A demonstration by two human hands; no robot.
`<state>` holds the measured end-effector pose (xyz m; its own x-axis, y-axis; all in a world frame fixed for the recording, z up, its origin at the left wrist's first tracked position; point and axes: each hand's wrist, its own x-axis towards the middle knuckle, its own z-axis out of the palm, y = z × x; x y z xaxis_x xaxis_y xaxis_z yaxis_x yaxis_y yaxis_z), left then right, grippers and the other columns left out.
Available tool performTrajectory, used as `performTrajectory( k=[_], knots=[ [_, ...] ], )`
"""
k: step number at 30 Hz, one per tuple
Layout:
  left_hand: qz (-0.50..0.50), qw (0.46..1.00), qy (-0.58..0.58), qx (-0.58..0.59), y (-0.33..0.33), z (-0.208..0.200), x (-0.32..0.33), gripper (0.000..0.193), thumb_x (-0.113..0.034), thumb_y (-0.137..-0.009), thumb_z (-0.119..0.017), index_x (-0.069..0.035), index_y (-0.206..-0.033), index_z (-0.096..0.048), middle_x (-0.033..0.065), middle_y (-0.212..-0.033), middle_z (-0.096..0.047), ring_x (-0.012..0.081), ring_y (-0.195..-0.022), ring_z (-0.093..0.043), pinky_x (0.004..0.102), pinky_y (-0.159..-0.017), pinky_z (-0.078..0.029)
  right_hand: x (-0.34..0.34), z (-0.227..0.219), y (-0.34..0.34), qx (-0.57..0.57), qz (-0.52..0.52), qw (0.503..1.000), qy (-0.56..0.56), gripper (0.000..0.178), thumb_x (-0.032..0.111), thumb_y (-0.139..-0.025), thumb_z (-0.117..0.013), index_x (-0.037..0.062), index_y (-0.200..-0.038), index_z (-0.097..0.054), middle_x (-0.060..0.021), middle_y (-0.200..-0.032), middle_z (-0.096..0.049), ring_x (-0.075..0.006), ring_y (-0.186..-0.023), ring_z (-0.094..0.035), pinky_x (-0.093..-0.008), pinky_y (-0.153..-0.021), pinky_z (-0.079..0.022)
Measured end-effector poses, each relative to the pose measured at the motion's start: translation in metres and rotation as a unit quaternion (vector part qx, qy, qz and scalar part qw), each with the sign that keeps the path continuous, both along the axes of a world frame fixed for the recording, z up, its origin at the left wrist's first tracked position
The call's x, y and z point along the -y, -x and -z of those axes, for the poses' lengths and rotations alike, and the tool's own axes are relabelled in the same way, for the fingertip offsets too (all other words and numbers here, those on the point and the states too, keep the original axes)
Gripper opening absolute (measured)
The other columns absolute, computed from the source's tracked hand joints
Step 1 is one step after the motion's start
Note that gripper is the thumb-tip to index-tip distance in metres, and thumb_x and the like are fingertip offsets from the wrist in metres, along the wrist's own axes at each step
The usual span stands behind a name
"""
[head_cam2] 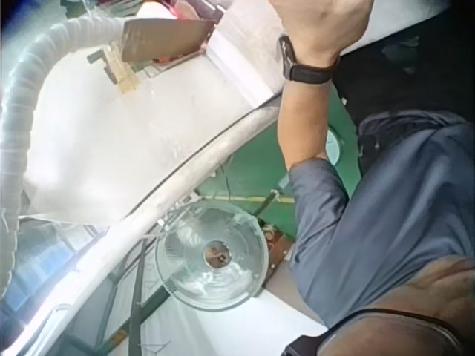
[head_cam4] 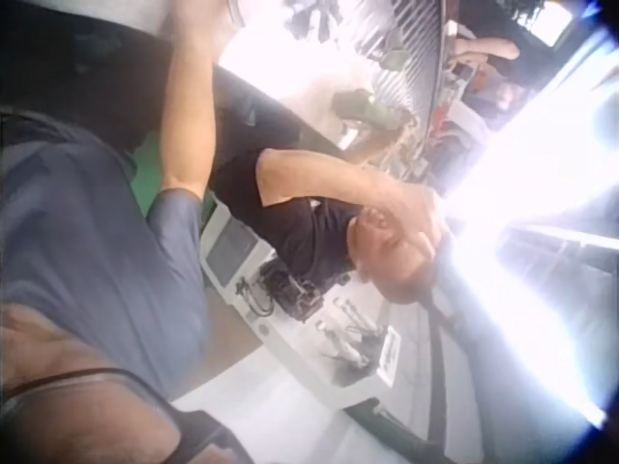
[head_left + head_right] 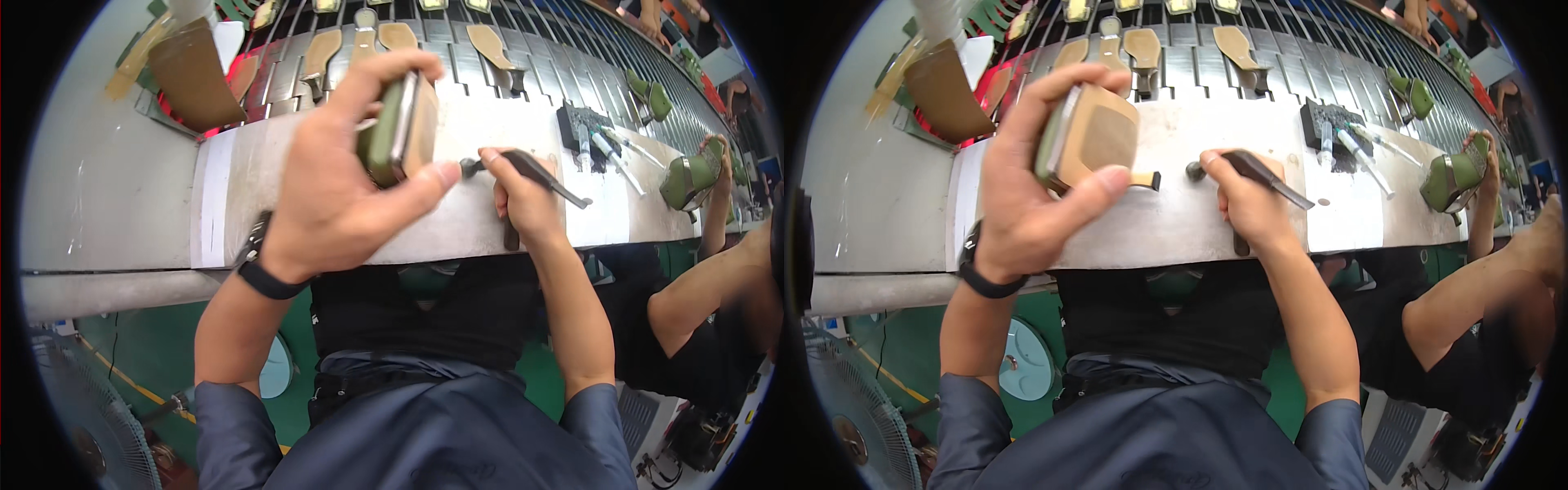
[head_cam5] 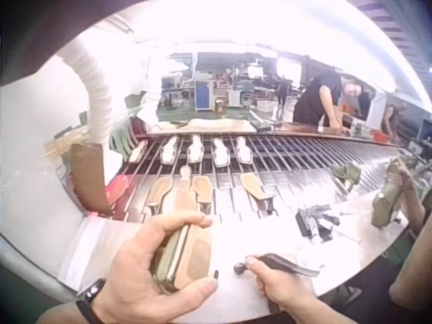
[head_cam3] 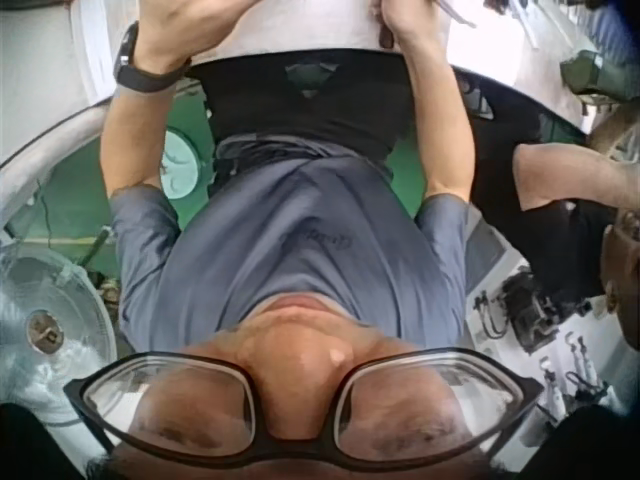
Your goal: The person assembles high-heeled shoes by picking shoe uppers on lasts and soles from a conveyor, pressing the soles onto the uppers by hand, and tapping the edges with a hammer.
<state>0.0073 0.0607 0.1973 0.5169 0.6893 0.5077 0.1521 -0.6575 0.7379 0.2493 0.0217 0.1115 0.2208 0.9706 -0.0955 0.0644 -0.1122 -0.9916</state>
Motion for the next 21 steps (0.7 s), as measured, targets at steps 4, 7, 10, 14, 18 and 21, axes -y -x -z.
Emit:
performTrajectory(
  k=[4, 7, 10, 14, 18, 21],
  knots=[
    [-0.021, 0.999, 0.045, 0.024, -0.005, 0.011, 0.018, 0.065, 0.0, -0.084, -0.069, -0.001, -0.145, -0.047, 0.016, -0.143, -0.062, 0.0225, -0.128, -0.061, 0.0359, -0.112, -0.046, 0.037, -0.048, 0.019, 0.004, -0.041, 0.994, -0.106, 0.028, 0.012, -0.098, -0.074, -0.0061, -0.119, -0.074, 0.0002, -0.068, -0.064, -0.0036, -0.053, -0.052, -0.0225, -0.049, -0.04],
    [-0.018, 0.999, -0.017, 0.033, -0.009, 0.014, 0.022, 0.064, 0.001, -0.083, -0.069, -0.002, -0.144, -0.048, 0.0154, -0.139, -0.063, 0.0224, -0.127, -0.06, 0.0357, -0.112, -0.045, 0.085, -0.096, 0.015, 0.033, -0.051, 0.974, -0.217, 0.046, 0.022, -0.094, -0.079, -0.0054, -0.13, -0.07, -0.0078, -0.096, -0.076, -0.0075, -0.081, -0.067, -0.0233, -0.075, -0.054],
    [-0.051, 0.997, -0.026, 0.057, -0.019, 0.018, 0.029, 0.064, -0.002, -0.085, -0.072, -0.003, -0.145, -0.049, 0.0121, -0.131, -0.067, 0.0219, -0.117, -0.066, 0.0346, -0.103, -0.051, 0.095, -0.125, 0.028, 0.173, -0.123, 0.946, -0.243, 0.071, 0.049, -0.091, -0.077, -0.0119, -0.125, -0.067, -0.0053, -0.076, -0.068, -0.0117, -0.064, -0.062, -0.0261, -0.063, -0.048],
    [-0.072, 0.992, -0.095, 0.03, -0.018, 0.022, 0.032, 0.063, -0.004, -0.081, -0.078, -0.003, -0.14, -0.057, 0.0147, -0.13, -0.068, 0.03, -0.114, -0.069, 0.0373, -0.099, -0.053, 0.084, -0.141, 0.036, 0.206, -0.146, 0.951, -0.178, 0.062, 0.05, -0.084, -0.083, -0.0056, -0.11, -0.077, -0.0151, -0.101, -0.08, -0.0198, -0.09, -0.075, -0.0298, -0.085, -0.057],
    [-0.059, 0.988, -0.132, 0.056, -0.016, 0.027, 0.037, 0.067, 0.0, -0.072, -0.076, 0.0, -0.137, -0.057, 0.0191, -0.126, -0.067, 0.0385, -0.112, -0.066, 0.0444, -0.098, -0.052, 0.074, -0.157, 0.035, 0.222, -0.158, 0.954, -0.122, 0.06, 0.049, -0.084, -0.082, -0.0056, -0.109, -0.077, -0.0153, -0.103, -0.08, -0.0203, -0.093, -0.075, -0.0296, -0.087, -0.057],
    [-0.051, 0.986, -0.132, 0.087, -0.015, 0.033, 0.04, 0.075, 0.006, -0.063, -0.07, 0.001, -0.136, -0.057, 0.0228, -0.123, -0.065, 0.0453, -0.108, -0.064, 0.05, -0.097, -0.051, 0.065, -0.151, 0.038, 0.19, -0.125, 0.962, -0.153, 0.063, 0.05, -0.083, -0.08, -0.0071, -0.107, -0.077, -0.0139, -0.093, -0.079, -0.0141, -0.07, -0.07, -0.0245, -0.068, -0.054]
  ],
)
